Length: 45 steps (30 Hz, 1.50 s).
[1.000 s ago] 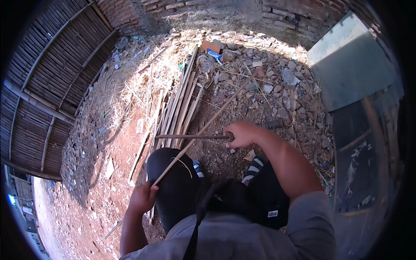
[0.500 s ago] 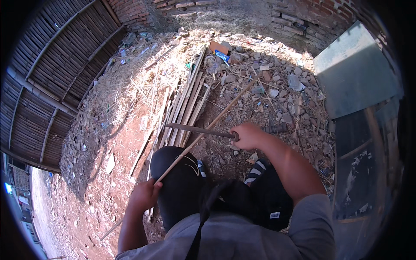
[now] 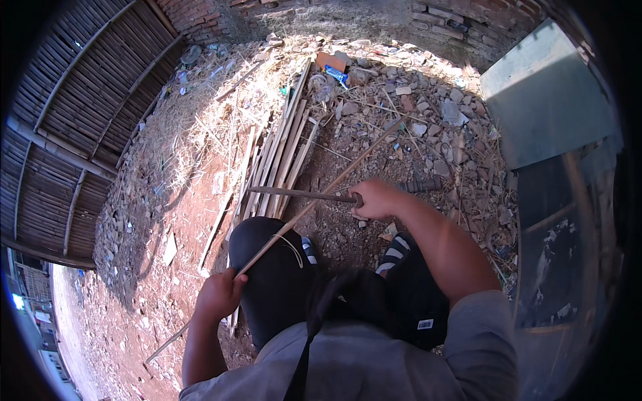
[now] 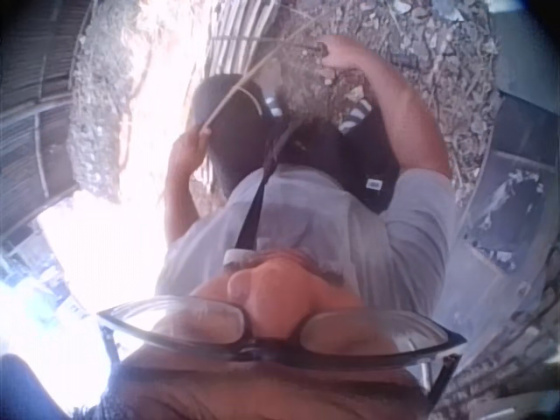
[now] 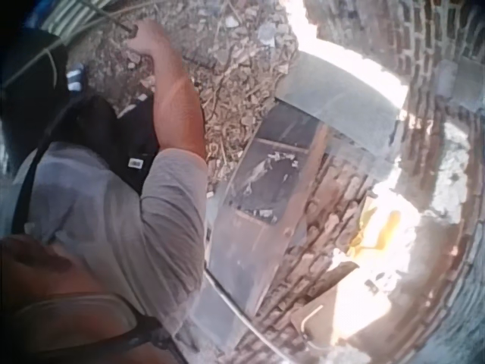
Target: The person sits on the ground and uses a machete to shave the surface of a long bamboo stick. They hold the stick with their left hand and repeatedly scrape the blade along its length to smooth it, occasionally adjusting their grip.
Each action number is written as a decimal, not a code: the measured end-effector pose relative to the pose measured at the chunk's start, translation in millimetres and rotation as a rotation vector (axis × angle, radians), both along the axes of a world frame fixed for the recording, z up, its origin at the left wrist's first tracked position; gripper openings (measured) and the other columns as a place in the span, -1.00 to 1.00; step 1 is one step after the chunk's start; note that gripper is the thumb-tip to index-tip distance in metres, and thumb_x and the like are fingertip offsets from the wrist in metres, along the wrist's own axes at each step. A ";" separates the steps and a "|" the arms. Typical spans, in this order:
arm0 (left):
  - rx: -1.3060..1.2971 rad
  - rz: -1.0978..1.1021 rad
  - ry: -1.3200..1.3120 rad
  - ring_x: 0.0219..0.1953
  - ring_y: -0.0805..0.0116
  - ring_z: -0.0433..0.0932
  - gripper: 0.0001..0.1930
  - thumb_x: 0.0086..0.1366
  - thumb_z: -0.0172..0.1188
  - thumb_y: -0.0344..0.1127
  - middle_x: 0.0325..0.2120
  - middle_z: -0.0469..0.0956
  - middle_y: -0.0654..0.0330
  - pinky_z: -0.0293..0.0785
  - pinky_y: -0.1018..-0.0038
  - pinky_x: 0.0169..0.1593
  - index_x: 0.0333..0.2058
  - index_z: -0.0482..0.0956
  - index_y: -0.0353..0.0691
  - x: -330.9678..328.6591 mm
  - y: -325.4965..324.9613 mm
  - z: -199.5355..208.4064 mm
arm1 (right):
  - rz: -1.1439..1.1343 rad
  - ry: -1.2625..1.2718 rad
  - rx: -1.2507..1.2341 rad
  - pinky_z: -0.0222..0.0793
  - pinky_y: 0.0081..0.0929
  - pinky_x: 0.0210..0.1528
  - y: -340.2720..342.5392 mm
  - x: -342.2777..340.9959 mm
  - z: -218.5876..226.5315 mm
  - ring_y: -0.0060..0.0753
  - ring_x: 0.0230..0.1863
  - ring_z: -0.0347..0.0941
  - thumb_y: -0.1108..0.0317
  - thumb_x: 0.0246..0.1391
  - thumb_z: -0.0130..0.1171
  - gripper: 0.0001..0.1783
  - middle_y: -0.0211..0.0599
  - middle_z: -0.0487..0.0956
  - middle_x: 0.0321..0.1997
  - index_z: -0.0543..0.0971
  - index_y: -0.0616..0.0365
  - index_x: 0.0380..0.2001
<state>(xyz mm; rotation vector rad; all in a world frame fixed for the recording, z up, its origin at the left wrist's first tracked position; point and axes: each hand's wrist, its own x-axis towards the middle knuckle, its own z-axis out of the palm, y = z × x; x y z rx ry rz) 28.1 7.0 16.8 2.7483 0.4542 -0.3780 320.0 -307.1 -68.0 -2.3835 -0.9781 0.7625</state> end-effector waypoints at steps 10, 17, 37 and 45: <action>-0.061 -0.039 -0.018 -0.32 -0.36 0.57 -0.57 0.47 0.07 -0.03 -0.50 0.56 -0.26 0.46 -0.09 -0.23 -0.37 0.53 -0.35 3.1 6.5 -2.0 | 0.008 0.003 -0.025 0.51 -0.06 0.03 5.6 -8.4 19.5 0.06 -0.05 0.62 0.12 -0.01 0.37 -0.58 -0.01 0.69 -0.16 0.68 0.12 -0.12; -0.032 -0.022 -0.045 -0.34 -0.36 0.57 -0.58 0.47 0.07 -0.04 -0.52 0.56 -0.25 0.46 -0.10 -0.24 -0.38 0.53 -0.34 -0.2 11.0 -5.7 | -0.163 -0.083 0.050 0.52 -0.06 0.01 -10.5 9.2 15.8 0.07 -0.10 0.64 0.14 -0.02 0.33 -0.58 -0.02 0.70 -0.18 0.68 0.16 -0.13; 0.037 -0.052 0.089 -0.32 -0.32 0.58 -0.54 0.49 0.01 0.02 -0.52 0.55 -0.23 0.46 -0.03 -0.21 -0.31 0.55 -0.33 11.7 11.1 12.8 | -0.282 0.004 -0.025 0.53 -0.10 -0.04 -29.8 35.3 -11.0 0.05 -0.09 0.63 0.22 -0.03 0.27 -0.55 0.07 0.68 -0.14 0.65 0.21 -0.06; -0.026 -0.037 0.082 -0.32 -0.33 0.58 -0.53 0.47 0.06 0.01 -0.50 0.56 -0.24 0.46 -0.05 -0.22 -0.33 0.58 -0.36 10.7 14.3 6.4 | -0.146 0.003 -0.019 0.50 -0.03 -0.05 -15.9 24.1 -12.1 0.10 -0.11 0.61 0.18 -0.04 0.29 -0.64 0.00 0.67 -0.23 0.65 0.12 -0.17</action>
